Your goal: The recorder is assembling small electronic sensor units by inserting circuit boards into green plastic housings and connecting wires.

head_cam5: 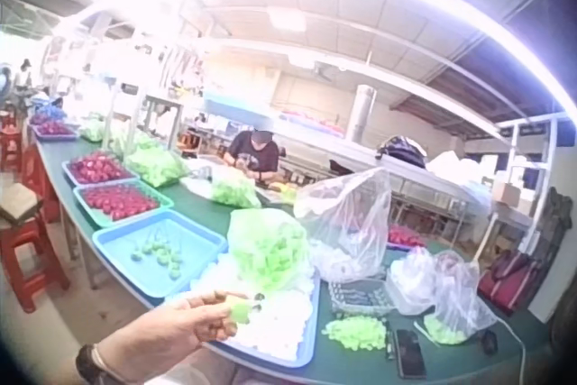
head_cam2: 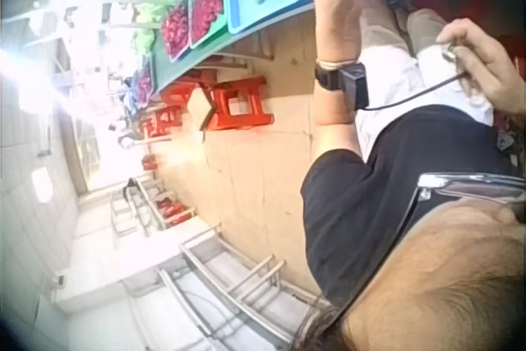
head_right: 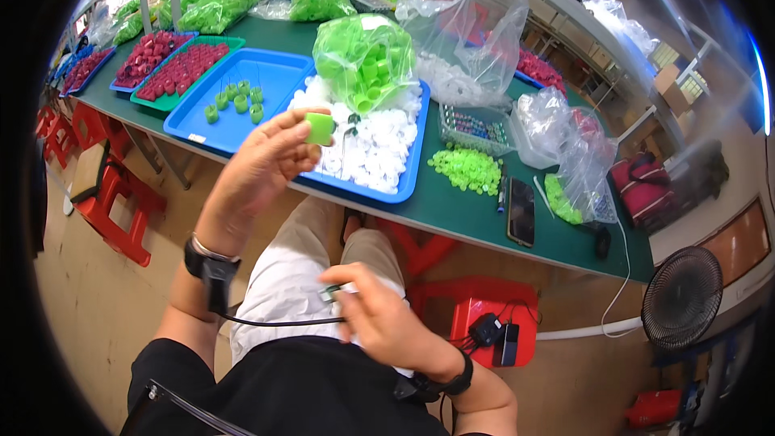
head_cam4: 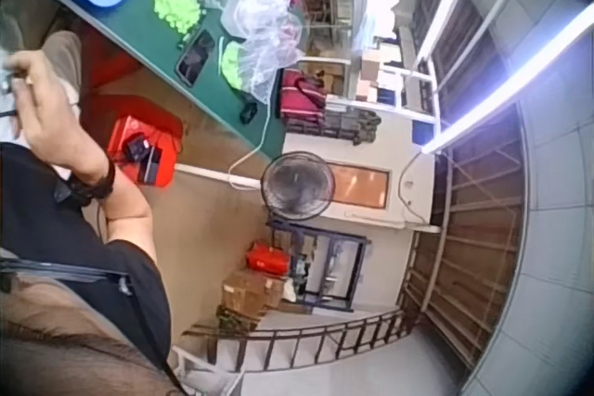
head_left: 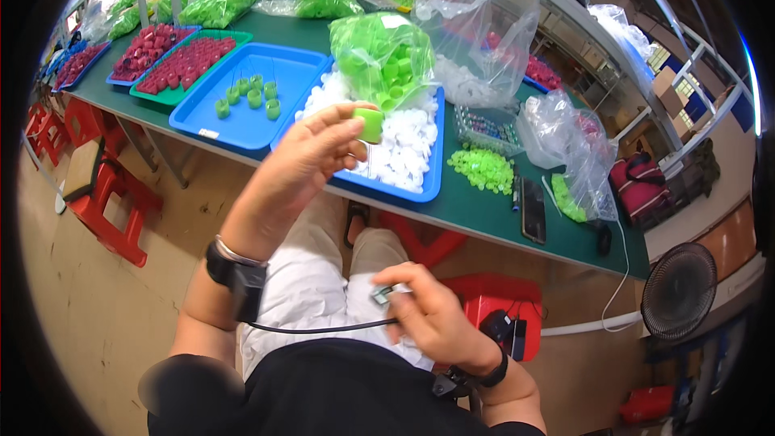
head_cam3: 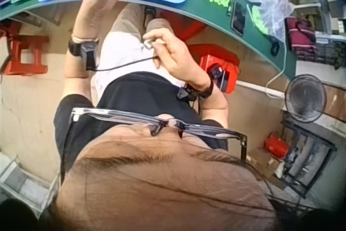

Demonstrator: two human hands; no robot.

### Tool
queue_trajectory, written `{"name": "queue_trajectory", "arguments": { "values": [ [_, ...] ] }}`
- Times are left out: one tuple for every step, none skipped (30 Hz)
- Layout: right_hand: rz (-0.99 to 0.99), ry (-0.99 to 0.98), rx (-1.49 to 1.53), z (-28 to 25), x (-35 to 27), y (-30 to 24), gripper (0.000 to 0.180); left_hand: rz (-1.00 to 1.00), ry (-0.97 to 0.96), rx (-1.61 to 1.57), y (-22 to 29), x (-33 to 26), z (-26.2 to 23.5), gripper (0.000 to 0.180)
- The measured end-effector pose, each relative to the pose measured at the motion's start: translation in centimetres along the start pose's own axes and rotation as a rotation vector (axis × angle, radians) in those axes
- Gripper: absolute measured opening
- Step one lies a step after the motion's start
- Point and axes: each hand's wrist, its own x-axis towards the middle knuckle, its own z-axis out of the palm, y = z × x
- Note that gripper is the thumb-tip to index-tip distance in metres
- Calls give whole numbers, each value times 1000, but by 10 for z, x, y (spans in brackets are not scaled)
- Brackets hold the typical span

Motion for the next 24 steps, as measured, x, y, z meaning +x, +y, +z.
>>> {"name": "queue_trajectory", "arguments": {
  "values": [
    [23, -87, 52, 12, 0, -1, 23, -18, 4, 8, 4, -8, -11, 40],
    [45, -176, 106, 27, 4, 0, 23, -8, 16, 88, 12, -16, -25, 41],
    [-9, -269, 129, 41, 12, 7, 22, 2, 25, 122, 24, -28, -41, 42],
    [-78, -319, 132, 53, 22, 17, 20, 28, 79, 165, 32, -37, -54, 43],
    [-47, -367, 116, 58, 33, 21, 19, 35, 104, 204, 42, -45, -66, 37],
    [-18, -438, 99, 67, 44, 23, 19, 53, 164, 270, 54, -59, -82, 37],
    [-110, -399, 48, 78, 55, 38, 18, 72, 187, 279, 65, -73, -98, 37],
    [-201, -349, -8, 85, 67, 60, 18, 92, 201, 282, 70, -80, -112, 37],
    [-295, -311, -119, 87, 80, 77, 18, 86, 216, 286, 69, -88, -120, 37],
    [-348, -256, -182, 85, 90, 89, 18, 77, 255, 276, 67, -96, -127, 38],
    [-356, -216, -168, 79, 97, 98, 19, 69, 294, 264, 62, -105, -132, 38],
    [-363, -186, -154, 72, 102, 107, 20, 27, 337, 270, 47, -109, -130, 38],
    [-196, -163, -51, 63, 104, 120, 22, -55, 300, 198, 29, -108, -130, 39],
    [-21, -128, 45, 51, 103, 131, 23, -150, 269, 136, 4, -100, -127, 38],
    [40, -101, 170, 39, 102, 134, 23, -215, 234, 56, -19, -97, -121, 46],
    [107, -58, 287, 25, 101, 138, 24, -249, 175, -55, -50, -87, -121, 45],
    [149, 1, 360, 11, 101, 146, 24, -320, 140, -160, -74, -81, -117, 43],
    [192, 74, 428, 0, 100, 153, 24, -391, 133, -253, -96, -74, -111, 39],
    [225, 122, 478, -9, 99, 155, 25, -434, 91, -320, -110, -68, -103, 36],
    [259, 176, 529, -17, 102, 158, 26, -438, 83, -390, -124, -61, -100, 33],
    [237, 212, 587, -24, 105, 163, 27, -421, 73, -401, -134, -55, -95, 34],
    [155, 204, 654, -33, 106, 168, 27, -409, 62, -415, -145, -51, -89, 34],
    [172, 249, 706, -39, 106, 166, 26, -413, 55, -438, -150, -49, -82, 35],
    [172, 284, 758, -42, 110, 164, 26, -441, 50, -451, -157, -47, -78, 35]
  ]
}}
